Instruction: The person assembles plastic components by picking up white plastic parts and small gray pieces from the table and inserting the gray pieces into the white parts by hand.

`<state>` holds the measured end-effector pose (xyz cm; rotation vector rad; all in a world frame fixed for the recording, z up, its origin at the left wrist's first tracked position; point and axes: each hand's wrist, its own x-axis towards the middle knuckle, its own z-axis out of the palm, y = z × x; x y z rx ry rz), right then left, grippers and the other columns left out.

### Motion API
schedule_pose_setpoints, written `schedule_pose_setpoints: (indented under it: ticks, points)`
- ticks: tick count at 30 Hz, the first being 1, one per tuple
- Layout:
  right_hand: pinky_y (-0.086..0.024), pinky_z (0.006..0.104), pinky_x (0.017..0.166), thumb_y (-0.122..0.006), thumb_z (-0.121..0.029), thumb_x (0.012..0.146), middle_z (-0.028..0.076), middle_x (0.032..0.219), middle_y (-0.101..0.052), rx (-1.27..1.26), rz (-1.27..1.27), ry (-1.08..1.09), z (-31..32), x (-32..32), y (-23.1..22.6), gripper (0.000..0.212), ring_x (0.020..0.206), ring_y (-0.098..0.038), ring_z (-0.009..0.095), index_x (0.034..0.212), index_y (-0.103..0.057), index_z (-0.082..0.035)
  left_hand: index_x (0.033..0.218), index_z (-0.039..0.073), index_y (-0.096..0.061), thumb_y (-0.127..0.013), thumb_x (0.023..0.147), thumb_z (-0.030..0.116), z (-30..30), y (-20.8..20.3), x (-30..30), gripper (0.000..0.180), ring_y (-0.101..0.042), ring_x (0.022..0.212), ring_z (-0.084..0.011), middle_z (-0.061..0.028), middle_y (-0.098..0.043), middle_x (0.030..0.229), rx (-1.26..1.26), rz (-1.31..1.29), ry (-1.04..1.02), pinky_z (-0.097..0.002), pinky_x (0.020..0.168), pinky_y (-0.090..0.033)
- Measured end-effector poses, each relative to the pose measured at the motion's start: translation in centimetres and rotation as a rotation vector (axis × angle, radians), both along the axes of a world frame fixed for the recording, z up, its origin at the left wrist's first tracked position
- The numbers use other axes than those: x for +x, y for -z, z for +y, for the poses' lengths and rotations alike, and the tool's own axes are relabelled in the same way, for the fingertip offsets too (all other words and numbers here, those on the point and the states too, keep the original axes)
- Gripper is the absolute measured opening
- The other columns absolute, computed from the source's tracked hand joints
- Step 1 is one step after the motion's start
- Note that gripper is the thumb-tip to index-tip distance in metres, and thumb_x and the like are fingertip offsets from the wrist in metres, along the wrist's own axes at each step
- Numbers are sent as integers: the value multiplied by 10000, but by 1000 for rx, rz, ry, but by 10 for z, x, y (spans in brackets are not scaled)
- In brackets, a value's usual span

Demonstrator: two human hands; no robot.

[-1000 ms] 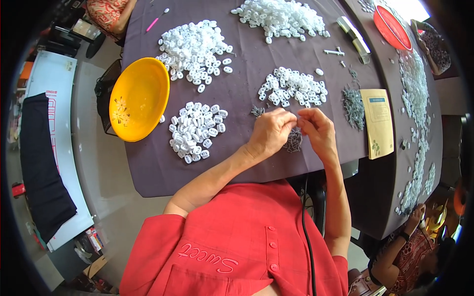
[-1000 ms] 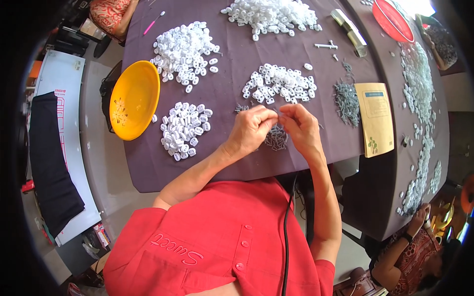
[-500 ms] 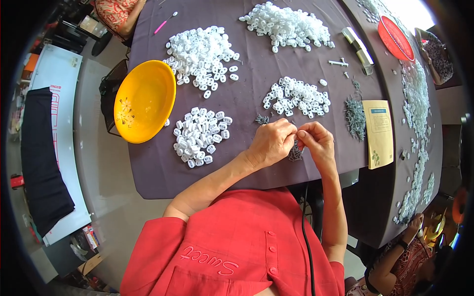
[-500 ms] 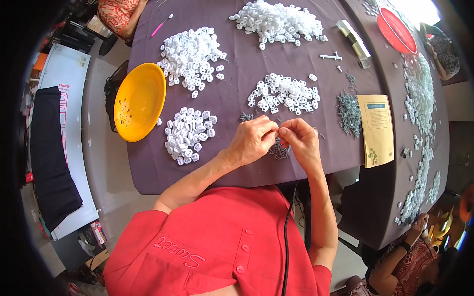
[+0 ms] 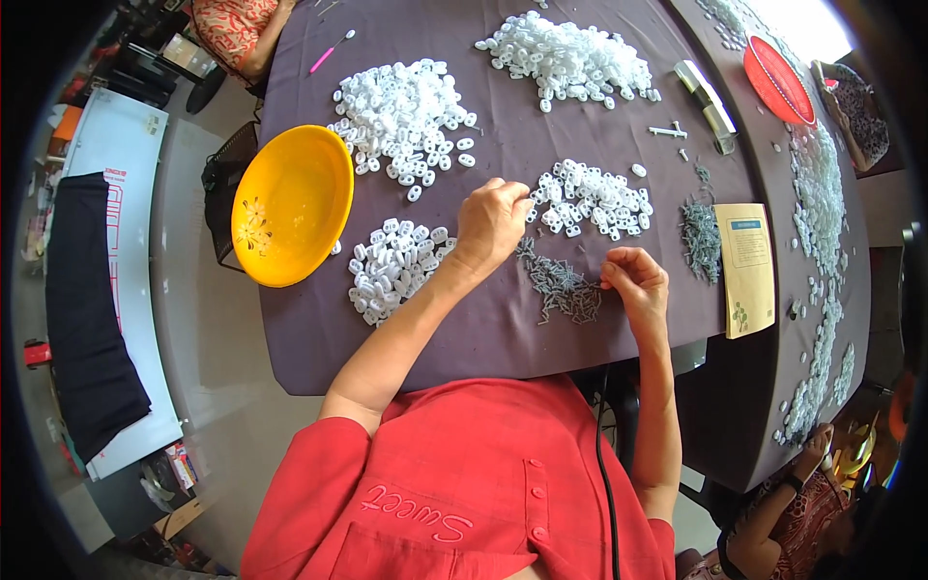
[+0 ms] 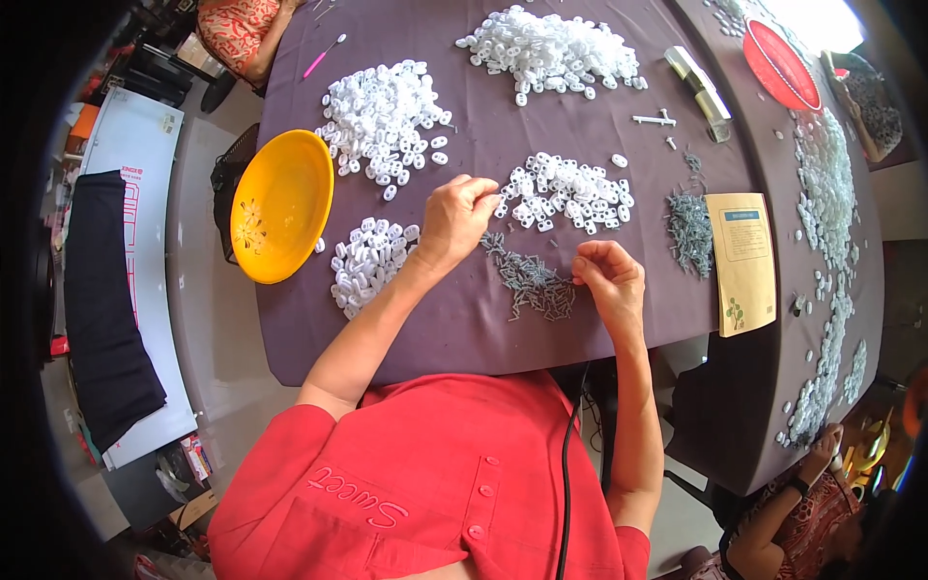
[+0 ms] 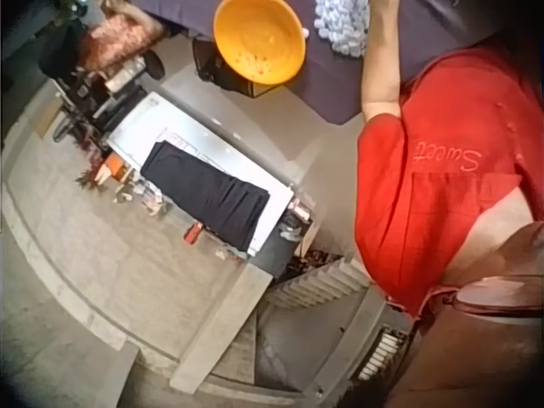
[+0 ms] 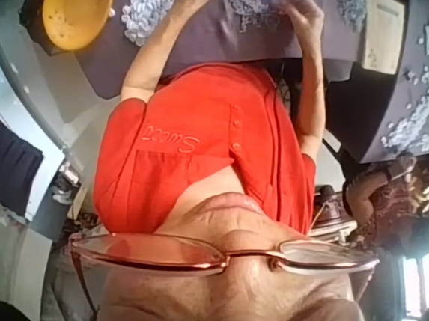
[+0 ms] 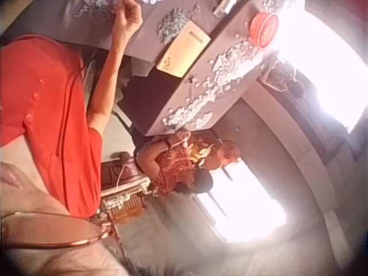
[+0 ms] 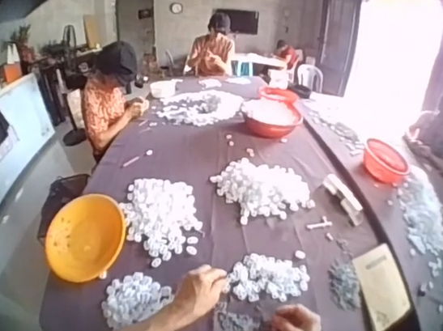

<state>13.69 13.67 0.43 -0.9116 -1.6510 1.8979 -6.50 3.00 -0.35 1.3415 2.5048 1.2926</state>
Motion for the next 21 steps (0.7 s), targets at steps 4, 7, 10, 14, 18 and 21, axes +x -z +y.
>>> schedule_pose_setpoints:
  ticks: [4, 7, 10, 14, 18, 21]
  points:
    - [-453, 199, 577, -566, 12, 825, 5, 724, -577, 114, -94, -21, -4, -1, 0, 78, 632, -531, 57, 891, -605, 1, 812, 70, -661, -661, 735, 123, 3, 2, 9, 94, -603, 698, -249, -93, -585, 774, -159, 17, 29, -338, 642, -486]
    - [-432, 205, 554, -545, 0, 827, -2, 689, -550, 393, -249, -62, -12, -6, -7, 79, 599, -499, 53, 888, -593, -13, 795, 67, -649, -663, 728, 102, 2, 5, 6, 78, -600, 692, -246, -91, -581, 767, -86, -87, 45, -341, 638, -484]
    - [-424, 206, 554, -537, -19, 829, -4, 673, -534, 436, -239, -59, -12, -7, -4, 61, 601, -486, 53, 875, -577, -19, 781, 59, -629, -663, 718, 81, 4, 0, 8, 75, -601, 706, -249, -91, -580, 780, -121, -77, 54, -345, 658, -481]
    - [-422, 205, 555, -535, -30, 833, -7, 676, -536, 470, -249, -85, -9, -7, 0, 50, 605, -486, 51, 866, -571, -16, 775, 44, -609, -643, 712, 62, 9, -1, 6, 74, -601, 726, -263, -95, -589, 775, -196, -5, 48, -359, 679, -478]
    - [-421, 204, 555, -537, -26, 831, -7, 677, -535, 437, -237, -67, -11, -7, -1, 46, 604, -483, 51, 861, -570, -17, 785, 29, -610, -628, 681, 57, 14, 0, -6, 110, -603, 720, -261, -96, -607, 737, -224, -60, 90, -365, 681, -475]
    - [-419, 205, 555, -542, -23, 829, -10, 672, -532, 397, -205, -35, -14, -8, -4, 42, 599, -477, 51, 858, -570, -16, 804, 29, -622, -647, 683, 81, 11, 2, -11, 134, -609, 719, -244, -93, -611, 744, -235, -139, 123, -354, 681, -477]
